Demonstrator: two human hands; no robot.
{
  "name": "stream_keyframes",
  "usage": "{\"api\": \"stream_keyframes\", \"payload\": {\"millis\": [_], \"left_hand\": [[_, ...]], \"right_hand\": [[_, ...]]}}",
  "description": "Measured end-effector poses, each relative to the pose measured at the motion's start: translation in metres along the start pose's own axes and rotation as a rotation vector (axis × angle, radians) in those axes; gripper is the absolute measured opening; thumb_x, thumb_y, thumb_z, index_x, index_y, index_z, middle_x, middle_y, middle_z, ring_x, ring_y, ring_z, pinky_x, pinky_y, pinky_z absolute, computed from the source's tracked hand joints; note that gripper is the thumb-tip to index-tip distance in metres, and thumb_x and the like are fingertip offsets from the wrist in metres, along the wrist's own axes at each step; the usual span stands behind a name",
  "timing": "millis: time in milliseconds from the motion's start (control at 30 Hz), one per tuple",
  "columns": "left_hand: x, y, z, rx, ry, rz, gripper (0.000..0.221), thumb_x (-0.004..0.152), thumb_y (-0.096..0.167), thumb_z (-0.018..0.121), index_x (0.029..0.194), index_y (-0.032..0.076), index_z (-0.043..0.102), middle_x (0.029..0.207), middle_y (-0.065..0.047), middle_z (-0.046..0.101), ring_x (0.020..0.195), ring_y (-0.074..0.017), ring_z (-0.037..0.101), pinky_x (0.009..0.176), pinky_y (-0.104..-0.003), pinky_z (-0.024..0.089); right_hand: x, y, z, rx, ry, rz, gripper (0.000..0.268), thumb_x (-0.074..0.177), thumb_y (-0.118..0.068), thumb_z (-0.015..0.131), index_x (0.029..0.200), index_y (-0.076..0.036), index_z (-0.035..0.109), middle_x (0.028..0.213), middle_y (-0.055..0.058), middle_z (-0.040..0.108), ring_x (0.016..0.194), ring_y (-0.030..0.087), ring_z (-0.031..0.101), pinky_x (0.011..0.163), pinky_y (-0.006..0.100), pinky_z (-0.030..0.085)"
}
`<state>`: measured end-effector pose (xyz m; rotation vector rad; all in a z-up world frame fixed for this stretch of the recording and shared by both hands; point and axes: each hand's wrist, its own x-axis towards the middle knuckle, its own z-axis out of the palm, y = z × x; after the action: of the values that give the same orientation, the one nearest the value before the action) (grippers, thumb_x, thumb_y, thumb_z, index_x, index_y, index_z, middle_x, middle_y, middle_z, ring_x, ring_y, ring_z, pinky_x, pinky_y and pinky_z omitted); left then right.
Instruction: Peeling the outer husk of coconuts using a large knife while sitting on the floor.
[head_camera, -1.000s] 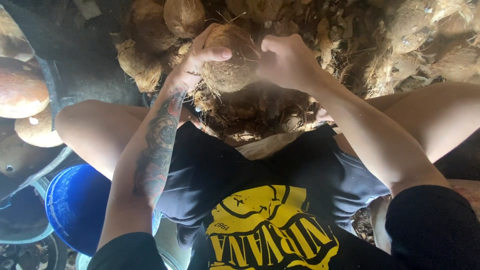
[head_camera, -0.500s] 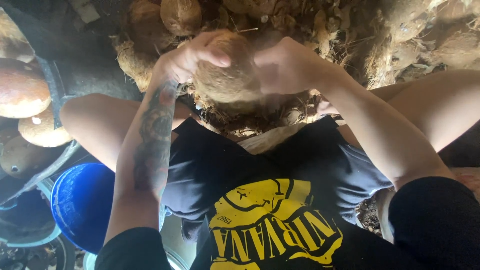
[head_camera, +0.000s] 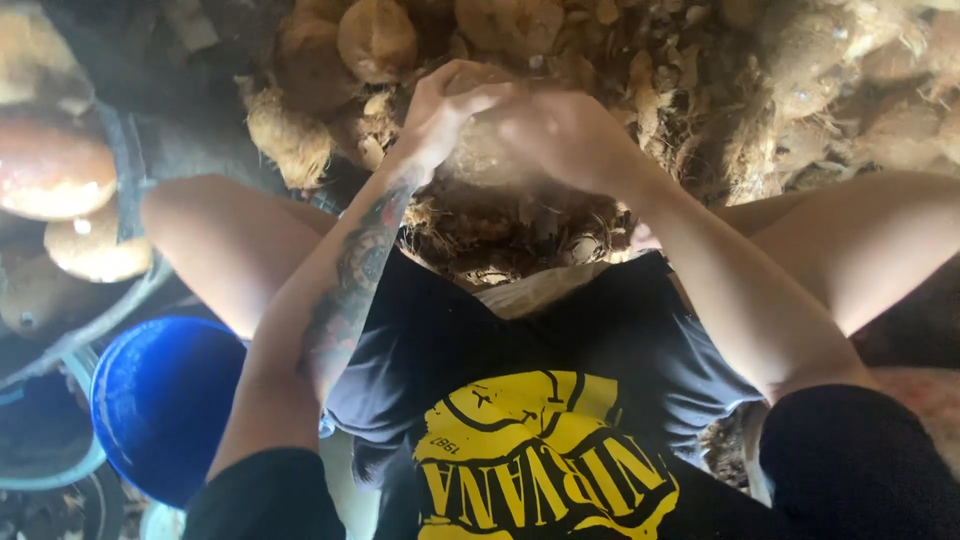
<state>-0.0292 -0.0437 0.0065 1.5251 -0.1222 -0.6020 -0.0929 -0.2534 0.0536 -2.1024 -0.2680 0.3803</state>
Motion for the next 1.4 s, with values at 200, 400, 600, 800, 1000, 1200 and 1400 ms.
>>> {"api": "stream_keyframes", "payload": {"millis": [200, 400, 600, 800, 1000, 1200, 1400], "left_hand": [[0.012, -0.002, -0.006, -0.062, -0.129, 0.056, 0.040, 0.091, 0.020, 0.078, 0.127, 0.004, 0.069, 0.120, -0.013, 0.080, 0.102, -0.0195, 0.078, 0.092, -0.030, 0.069], [0.008, 0.009, -0.014, -0.006, -0.307, 0.090, 0.042, 0.087, 0.036, 0.075, 0.123, 0.014, 0.073, 0.124, -0.006, 0.075, 0.120, -0.0245, 0.069, 0.112, -0.049, 0.049], [0.001, 0.026, -0.019, -0.123, -0.488, 0.169, 0.054, 0.085, 0.039, 0.066, 0.132, 0.012, 0.067, 0.130, -0.007, 0.071, 0.127, -0.0264, 0.063, 0.109, -0.048, 0.049], [-0.001, 0.021, -0.023, -0.198, -0.516, 0.208, 0.057, 0.086, 0.046, 0.070, 0.132, 0.012, 0.066, 0.126, -0.005, 0.069, 0.122, -0.0227, 0.062, 0.110, -0.045, 0.046], [-0.007, 0.020, -0.019, -0.127, -0.439, 0.245, 0.055, 0.088, 0.045, 0.069, 0.131, 0.010, 0.068, 0.124, -0.007, 0.073, 0.120, -0.0231, 0.069, 0.112, -0.044, 0.052], [0.005, 0.003, -0.022, -0.108, -0.392, 0.245, 0.069, 0.080, 0.058, 0.080, 0.128, 0.012, 0.061, 0.123, -0.008, 0.070, 0.117, -0.0242, 0.067, 0.106, -0.048, 0.052], [0.001, -0.002, -0.012, -0.214, -0.508, 0.205, 0.071, 0.077, 0.041, 0.087, 0.135, 0.013, 0.058, 0.135, -0.011, 0.061, 0.129, -0.0312, 0.058, 0.109, -0.055, 0.050]], "right_hand": [[-0.012, -0.034, -0.010, -0.016, -0.109, 0.205, 0.055, 0.111, -0.051, 0.040, 0.088, -0.011, 0.069, 0.066, -0.001, 0.059, 0.056, 0.014, 0.050, 0.057, 0.033, 0.036], [-0.007, -0.012, -0.010, -0.039, -0.308, -0.126, 0.030, 0.093, 0.011, 0.054, 0.072, -0.010, 0.049, 0.056, -0.003, 0.044, 0.044, 0.006, 0.043, 0.039, 0.020, 0.032], [-0.012, 0.000, -0.050, 0.894, -0.240, -0.139, 0.041, 0.109, -0.011, 0.055, 0.068, -0.017, 0.056, 0.055, -0.006, 0.037, 0.045, 0.004, 0.034, 0.041, 0.021, 0.028], [-0.031, 0.012, -0.091, 0.636, 0.092, 0.220, 0.032, 0.109, -0.013, 0.057, 0.077, -0.013, 0.054, 0.057, -0.004, 0.042, 0.043, 0.004, 0.038, 0.038, 0.019, 0.027], [-0.009, -0.006, -0.026, 1.246, 0.235, 0.147, 0.061, 0.092, 0.015, 0.061, 0.144, -0.014, 0.047, 0.105, 0.013, 0.066, 0.069, 0.020, 0.062, 0.056, 0.029, 0.052], [0.001, -0.003, 0.003, 0.339, 0.320, 0.070, 0.033, 0.089, -0.018, 0.081, 0.121, -0.012, 0.075, 0.081, -0.001, 0.074, 0.054, 0.004, 0.050, 0.046, 0.017, 0.040], [0.009, 0.004, -0.003, 0.119, 0.457, -0.317, 0.015, 0.105, -0.010, 0.066, 0.096, 0.002, 0.070, 0.090, 0.012, 0.067, 0.079, 0.019, 0.058, 0.074, 0.030, 0.046]]}}
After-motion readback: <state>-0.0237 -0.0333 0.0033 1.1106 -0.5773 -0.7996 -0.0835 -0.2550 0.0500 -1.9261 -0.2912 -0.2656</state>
